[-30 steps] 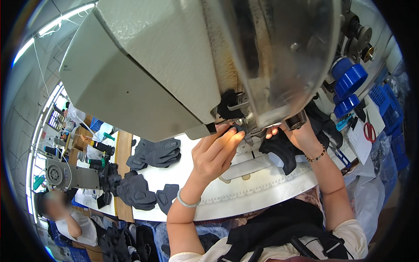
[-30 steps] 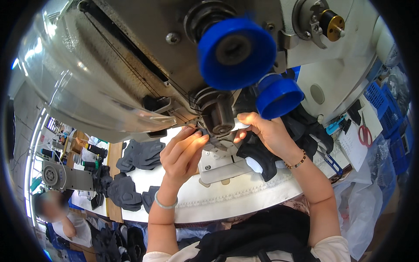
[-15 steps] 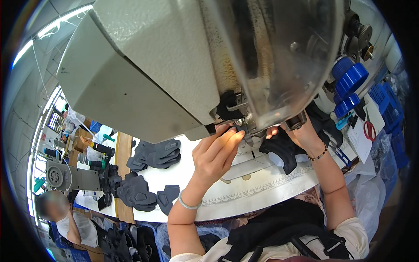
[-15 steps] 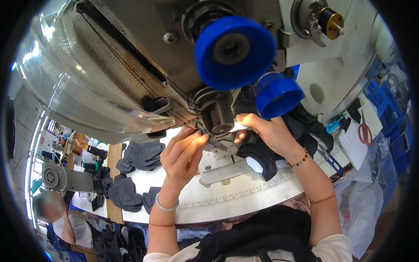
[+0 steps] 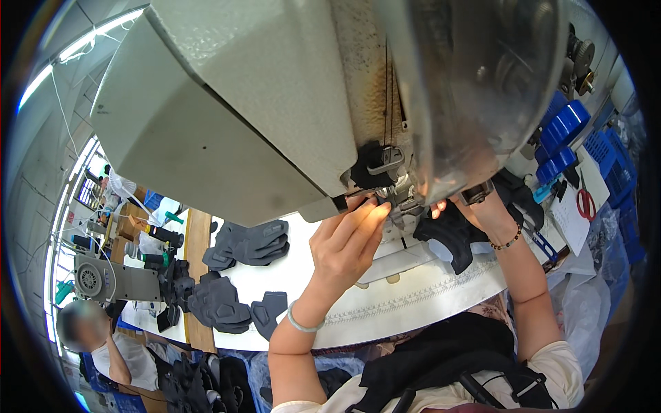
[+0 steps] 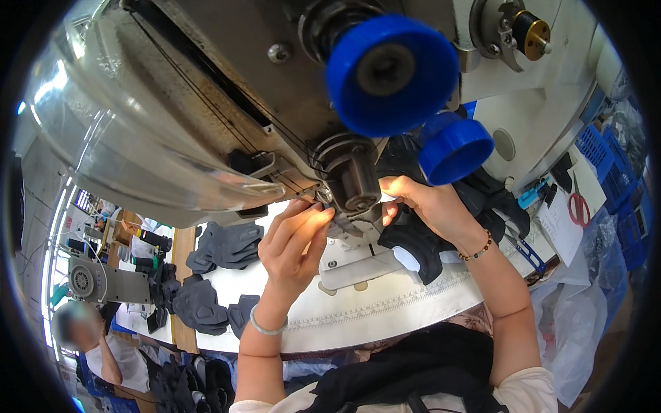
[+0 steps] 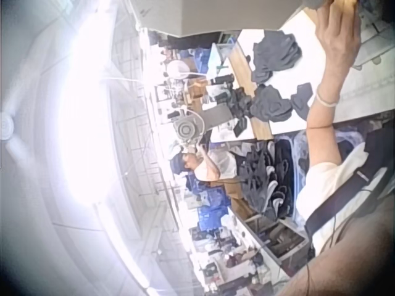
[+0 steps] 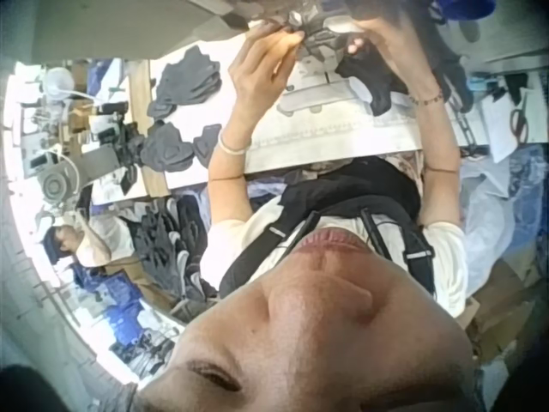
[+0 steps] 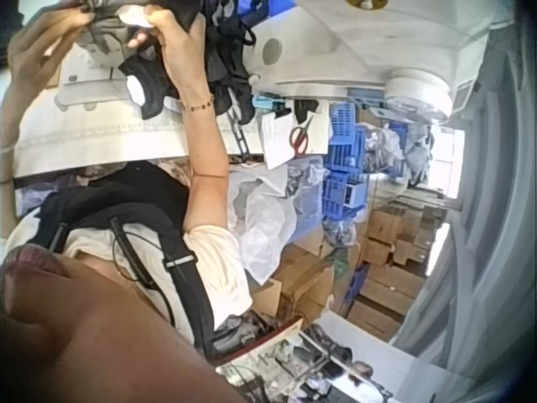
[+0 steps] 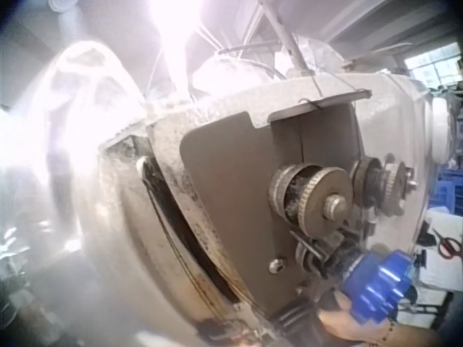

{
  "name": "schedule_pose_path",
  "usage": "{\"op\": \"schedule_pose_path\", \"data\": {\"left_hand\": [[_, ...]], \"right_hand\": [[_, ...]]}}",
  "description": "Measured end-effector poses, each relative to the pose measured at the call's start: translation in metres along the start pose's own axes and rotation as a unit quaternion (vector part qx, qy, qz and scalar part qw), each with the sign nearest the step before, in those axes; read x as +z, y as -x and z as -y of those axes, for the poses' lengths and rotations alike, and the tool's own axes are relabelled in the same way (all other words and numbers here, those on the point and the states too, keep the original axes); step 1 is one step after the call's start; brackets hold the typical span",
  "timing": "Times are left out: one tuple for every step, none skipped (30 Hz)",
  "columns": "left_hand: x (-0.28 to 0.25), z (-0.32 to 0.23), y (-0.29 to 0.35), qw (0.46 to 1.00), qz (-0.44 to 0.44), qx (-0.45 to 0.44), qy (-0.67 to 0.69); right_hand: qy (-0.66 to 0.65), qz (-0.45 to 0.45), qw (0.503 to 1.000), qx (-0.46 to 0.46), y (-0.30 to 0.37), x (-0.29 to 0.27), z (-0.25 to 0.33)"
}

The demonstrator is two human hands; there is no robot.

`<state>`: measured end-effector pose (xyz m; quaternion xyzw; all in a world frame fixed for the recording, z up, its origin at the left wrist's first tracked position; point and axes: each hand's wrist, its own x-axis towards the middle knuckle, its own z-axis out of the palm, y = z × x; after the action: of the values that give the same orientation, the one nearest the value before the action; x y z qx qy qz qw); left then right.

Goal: The person aligns and sews black padded material pieces together using an industrial sewing machine, repeatedly guiding and feeding the fabric sections under the needle.

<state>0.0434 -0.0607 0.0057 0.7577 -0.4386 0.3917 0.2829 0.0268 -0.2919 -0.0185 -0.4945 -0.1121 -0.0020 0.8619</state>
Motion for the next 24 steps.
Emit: {"op": "schedule_pose_path", "data": {"left_hand": [[0.001,-0.001,-0.001,1.0,0.0,-0.003,0.0],[0.001,-0.001,0.0,1.0,0.0,-0.008,0.001],[0.001,-0.001,0.0,1.0,0.0,-0.008,0.002],[0.002,-0.001,0.0,1.0,0.002,-0.006,-0.004],[0.001,-0.002,0.0,1.0,0.004,-0.005,-0.011],[0.001,-0.001,0.001,1.0,0.004,-0.006,-0.012],[0.002,0.002,0.002,1.0,0.0,0.003,-0.023],[0.003,0.004,0.002,0.999,-0.004,0.015,-0.031],[0.004,0.005,0.003,0.999,-0.005,0.017,-0.031],[0.003,0.006,0.005,0.999,-0.006,0.02,-0.024],[0.004,0.008,0.006,1.0,-0.004,0.021,-0.017],[0.005,0.011,0.006,1.0,-0.003,0.02,-0.015],[0.006,0.013,0.006,1.0,-0.006,0.024,-0.01],[0.006,0.013,0.006,1.0,-0.01,0.028,-0.007],[0.005,0.012,0.006,1.0,-0.01,0.028,-0.007],[0.004,0.012,0.006,1.0,-0.007,0.026,-0.006],[0.004,0.011,0.006,1.0,-0.004,0.023,-0.005],[0.004,0.01,0.006,1.0,-0.005,0.023,-0.005],[0.004,0.01,0.006,1.0,-0.002,0.024,-0.007],[0.004,0.011,0.006,1.0,0.0,0.025,-0.008],[0.004,0.011,0.006,1.0,0.0,0.024,-0.008],[0.004,0.011,0.005,1.0,-0.002,0.025,-0.01],[0.004,0.011,0.005,1.0,-0.003,0.026,-0.01],[0.005,0.012,0.005,1.0,-0.002,0.026,-0.01]], "right_hand": [[-0.018,-0.002,1.0,0.002,-0.001,0.0,0.0],[-0.018,-0.002,1.0,0.003,-0.001,0.0,0.0],[-0.021,-0.003,1.0,0.004,-0.001,0.0,0.001],[-0.024,-0.004,1.0,0.005,-0.002,0.001,0.001],[-0.024,-0.003,1.0,0.007,-0.003,0.003,0.002],[-0.02,0.003,1.0,0.005,-0.004,0.006,0.004],[-0.017,0.008,1.0,0.003,-0.005,0.007,0.005],[-0.016,0.008,1.0,0.002,-0.006,0.005,0.005],[-0.035,0.019,0.999,-0.01,-0.007,0.003,0.002],[-0.054,0.029,0.998,-0.022,-0.007,0.001,0.001],[-0.054,0.027,0.998,-0.022,-0.008,0.003,0.001],[-0.048,0.023,0.998,-0.026,-0.008,0.006,0.002],[-0.042,0.02,0.998,-0.031,-0.009,0.008,0.003],[-0.043,0.02,0.998,-0.031,-0.008,0.01,0.004],[-0.04,0.005,0.999,-0.023,-0.008,0.011,0.005],[-0.038,-0.01,0.999,-0.015,-0.008,0.012,0.005],[-0.037,-0.01,0.999,-0.015,-0.007,0.011,0.005],[-0.031,-0.015,0.999,-0.012,-0.007,0.011,0.004],[-0.025,-0.021,0.999,-0.008,-0.007,0.01,0.003],[-0.025,-0.02,0.999,-0.008,-0.008,0.009,0.003],[-0.021,-0.001,0.999,-0.024,-0.008,0.009,0.003],[-0.016,0.017,0.999,-0.041,-0.009,0.008,0.003],[-0.017,0.017,0.999,-0.041,-0.009,0.008,0.004],[-0.041,0.02,0.998,-0.031,-0.01,0.008,0.005]]}}
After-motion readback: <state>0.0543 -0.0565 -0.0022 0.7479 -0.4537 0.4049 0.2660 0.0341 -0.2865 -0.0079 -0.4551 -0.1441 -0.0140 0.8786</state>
